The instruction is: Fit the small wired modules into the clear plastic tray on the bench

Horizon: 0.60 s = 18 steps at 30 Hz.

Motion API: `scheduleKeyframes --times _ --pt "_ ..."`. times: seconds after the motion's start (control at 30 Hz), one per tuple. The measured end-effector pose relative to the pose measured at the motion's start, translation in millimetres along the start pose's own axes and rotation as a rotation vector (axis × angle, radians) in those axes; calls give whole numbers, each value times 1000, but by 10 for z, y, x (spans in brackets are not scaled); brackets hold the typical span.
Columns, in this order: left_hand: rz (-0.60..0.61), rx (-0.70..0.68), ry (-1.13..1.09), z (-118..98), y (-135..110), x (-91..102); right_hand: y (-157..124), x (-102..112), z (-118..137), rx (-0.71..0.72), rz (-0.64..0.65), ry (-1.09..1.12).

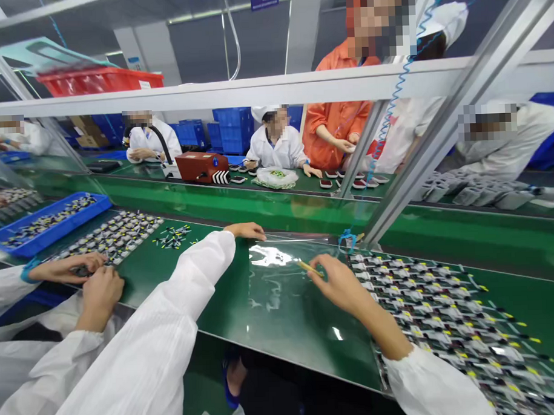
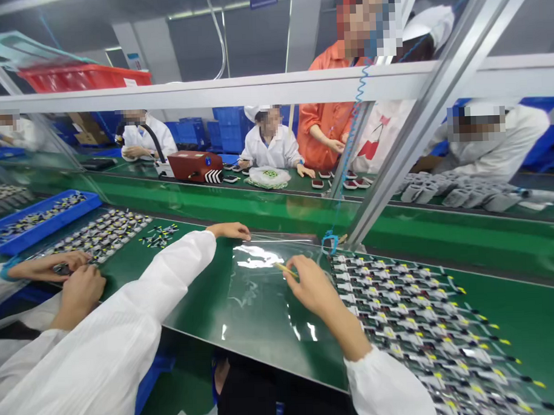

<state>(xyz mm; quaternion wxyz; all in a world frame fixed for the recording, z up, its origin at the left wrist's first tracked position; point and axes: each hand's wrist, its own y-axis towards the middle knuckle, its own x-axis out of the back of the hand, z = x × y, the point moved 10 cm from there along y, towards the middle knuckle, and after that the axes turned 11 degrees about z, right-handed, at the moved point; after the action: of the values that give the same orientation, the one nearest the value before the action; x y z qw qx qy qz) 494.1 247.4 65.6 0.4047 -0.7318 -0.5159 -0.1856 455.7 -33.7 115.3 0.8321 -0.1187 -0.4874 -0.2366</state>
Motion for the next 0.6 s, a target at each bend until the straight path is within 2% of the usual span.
scheduleKeyframes --times 0.1,0.17,0.27,0.33,0.4,0.47,0.53,0.6 --pt "-112 -7 62 12 -28 58 35 -226 -7 -9 60 -24" --pt "-193 -6 92 -33 -152 153 62 -336 18 -16 87 -33" --pt "-350 -5 120 -182 -558 214 139 -425 101 -18 79 24" --pt "-501 -35 79 -328 -983 96 219 -460 182 -18 45 138" --pt "-646 -56 -99 -407 -1440 -215 307 -519 272 -29 11 346" --pt "-707 -27 -378 -378 -1767 -718 378 -610 395 -33 -22 603" --pt "-725 -17 -655 -352 -1930 -1247 410 -711 554 -23 -44 814" --pt "-753 -39 -861 -362 -1976 -1623 401 -813 715 -13 -38 938"
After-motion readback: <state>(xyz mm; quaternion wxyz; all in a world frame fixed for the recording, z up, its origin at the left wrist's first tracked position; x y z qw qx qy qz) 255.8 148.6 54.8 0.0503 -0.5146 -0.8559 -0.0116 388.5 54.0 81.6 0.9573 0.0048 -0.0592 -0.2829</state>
